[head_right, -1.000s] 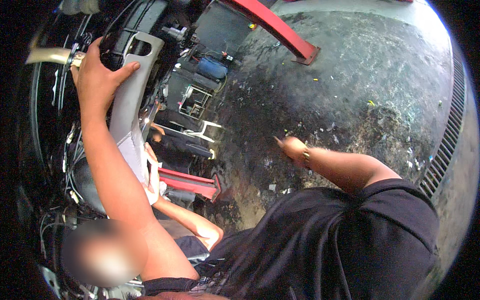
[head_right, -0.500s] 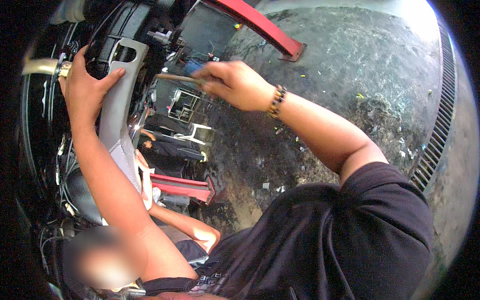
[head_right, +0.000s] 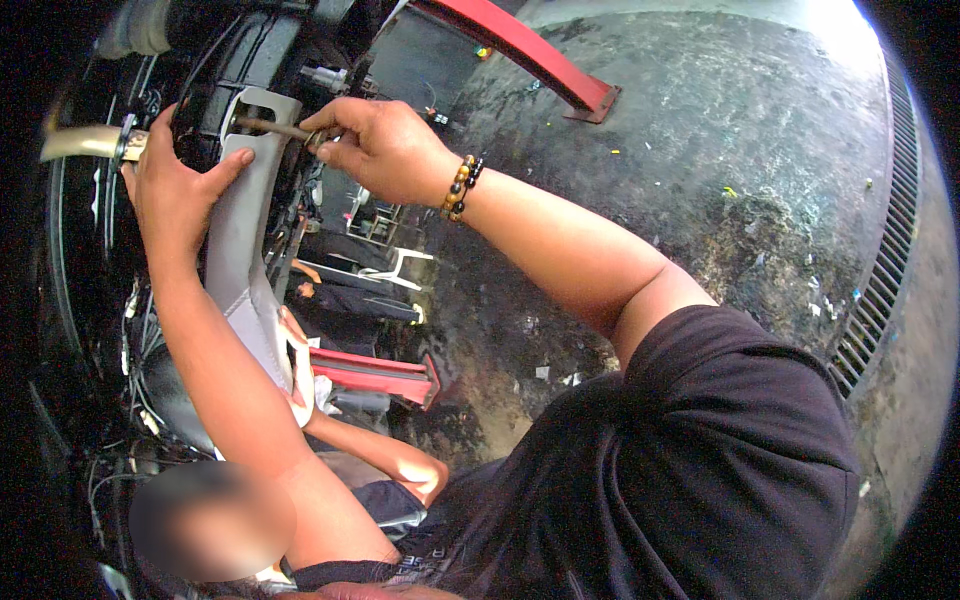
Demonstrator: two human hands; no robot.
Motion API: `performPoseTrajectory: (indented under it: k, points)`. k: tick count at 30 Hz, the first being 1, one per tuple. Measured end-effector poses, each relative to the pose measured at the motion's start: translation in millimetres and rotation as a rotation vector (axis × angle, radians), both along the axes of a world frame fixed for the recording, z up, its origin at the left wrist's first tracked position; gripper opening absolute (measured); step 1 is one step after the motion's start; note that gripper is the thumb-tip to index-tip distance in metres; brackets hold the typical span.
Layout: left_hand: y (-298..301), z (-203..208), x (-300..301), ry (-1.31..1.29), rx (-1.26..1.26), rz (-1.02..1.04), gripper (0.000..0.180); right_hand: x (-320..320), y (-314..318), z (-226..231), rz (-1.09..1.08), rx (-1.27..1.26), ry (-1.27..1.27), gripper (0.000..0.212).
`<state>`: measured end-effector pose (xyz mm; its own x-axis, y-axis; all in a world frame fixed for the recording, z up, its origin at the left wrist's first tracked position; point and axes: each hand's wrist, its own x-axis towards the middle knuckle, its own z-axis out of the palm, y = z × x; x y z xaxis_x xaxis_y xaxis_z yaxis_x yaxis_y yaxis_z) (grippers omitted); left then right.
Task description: The person installs a white plastic underbody splash shield onto the underside of a vehicle. They align the panel with the chassis, insert bolts by hand, and then use a power drill to tighten the fasteners while a coworker assists by holding the panel in place.
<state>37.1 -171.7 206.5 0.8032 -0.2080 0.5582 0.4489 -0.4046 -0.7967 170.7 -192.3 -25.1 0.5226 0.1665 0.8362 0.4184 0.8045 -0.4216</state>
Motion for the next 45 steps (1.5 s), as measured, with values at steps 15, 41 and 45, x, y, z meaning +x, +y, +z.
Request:
performPoseTrajectory:
  k: [15, 41, 45]
  points:
    - [1, -3, -1, -0.005, -0.005, 0.004, 0.098, 13, 24, 5, 0.698, 0.201, 0.218, 0.035]
    - [-4, 0, 0, 0.032, -0.028, -0.038, 0.094, -25, 35, 58, 0.284, 0.240, 0.423, 0.031]
    - [-4, -1, -1, 0.026, -0.022, -0.023, 0.094, -29, 36, 61, 0.231, 0.257, 0.463, 0.031]
